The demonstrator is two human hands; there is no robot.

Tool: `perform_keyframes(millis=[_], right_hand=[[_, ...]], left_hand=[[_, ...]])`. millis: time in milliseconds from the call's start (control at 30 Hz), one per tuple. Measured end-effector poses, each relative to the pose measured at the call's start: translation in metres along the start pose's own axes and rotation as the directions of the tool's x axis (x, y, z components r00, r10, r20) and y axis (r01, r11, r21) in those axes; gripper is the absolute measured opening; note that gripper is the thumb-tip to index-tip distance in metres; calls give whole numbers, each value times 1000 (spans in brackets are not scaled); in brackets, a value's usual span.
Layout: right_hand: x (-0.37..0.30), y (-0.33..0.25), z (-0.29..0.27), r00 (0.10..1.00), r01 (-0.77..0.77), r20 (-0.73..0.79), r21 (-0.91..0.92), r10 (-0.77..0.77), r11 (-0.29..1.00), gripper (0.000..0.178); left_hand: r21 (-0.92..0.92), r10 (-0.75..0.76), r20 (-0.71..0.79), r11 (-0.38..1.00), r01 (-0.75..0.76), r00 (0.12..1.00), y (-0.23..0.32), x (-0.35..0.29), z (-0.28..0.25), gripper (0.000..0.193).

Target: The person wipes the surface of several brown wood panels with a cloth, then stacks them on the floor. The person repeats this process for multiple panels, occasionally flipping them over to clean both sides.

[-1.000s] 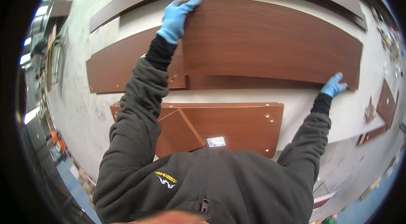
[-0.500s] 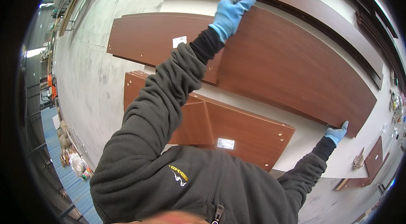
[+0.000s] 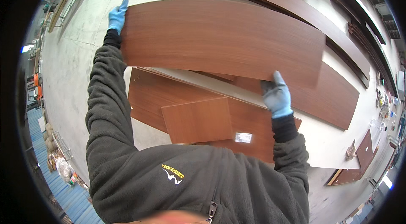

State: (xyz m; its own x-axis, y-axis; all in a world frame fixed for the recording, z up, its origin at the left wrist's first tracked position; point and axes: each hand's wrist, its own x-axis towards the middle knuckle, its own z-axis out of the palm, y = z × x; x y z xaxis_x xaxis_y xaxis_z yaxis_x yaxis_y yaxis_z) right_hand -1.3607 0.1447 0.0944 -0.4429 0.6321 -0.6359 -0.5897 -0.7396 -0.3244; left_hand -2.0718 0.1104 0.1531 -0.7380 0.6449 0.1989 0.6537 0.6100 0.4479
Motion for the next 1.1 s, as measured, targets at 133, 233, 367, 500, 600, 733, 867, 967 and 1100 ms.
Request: perform_keyframes(millis=[133,233,367,500,600,733,867,967,1100], right_hand=[[31,66,47,977,-142,-178,-132,117,981,11],[45,102,70,963,-185,-229,-188,140,965,17],[59,131,90,960,-246,-201,-257,197,935,26],[67,150,115,935,-318,-263,-321,238,892,31],[63,150,134,925,-377,-267,-563,270,735,31],[62,111,136,1000,26,27,-895,-6,445,28],[96,41,93,573,-8,476,-810,-667,-586,53],[128,25,48,623,-140,278,-880,-731,-454,80],[135,51,32,663,11,85,-994,-744,-105,100]], left_hand=[[58,-72,25,996,70,997,-102,18,-24,85],[17,-124,38,992,123,992,-157,26,-17,85],[12,-142,30,990,142,989,-207,41,6,85],[109,-168,140,982,153,976,-226,71,22,90],[158,-153,98,978,136,983,-218,87,31,86],[22,174,-244,985,-174,954,-209,100,45,67],[246,-397,-137,874,420,907,-258,87,47,103],[304,-468,121,857,416,876,-305,72,56,121],[198,-433,232,898,394,871,-334,83,59,114]])
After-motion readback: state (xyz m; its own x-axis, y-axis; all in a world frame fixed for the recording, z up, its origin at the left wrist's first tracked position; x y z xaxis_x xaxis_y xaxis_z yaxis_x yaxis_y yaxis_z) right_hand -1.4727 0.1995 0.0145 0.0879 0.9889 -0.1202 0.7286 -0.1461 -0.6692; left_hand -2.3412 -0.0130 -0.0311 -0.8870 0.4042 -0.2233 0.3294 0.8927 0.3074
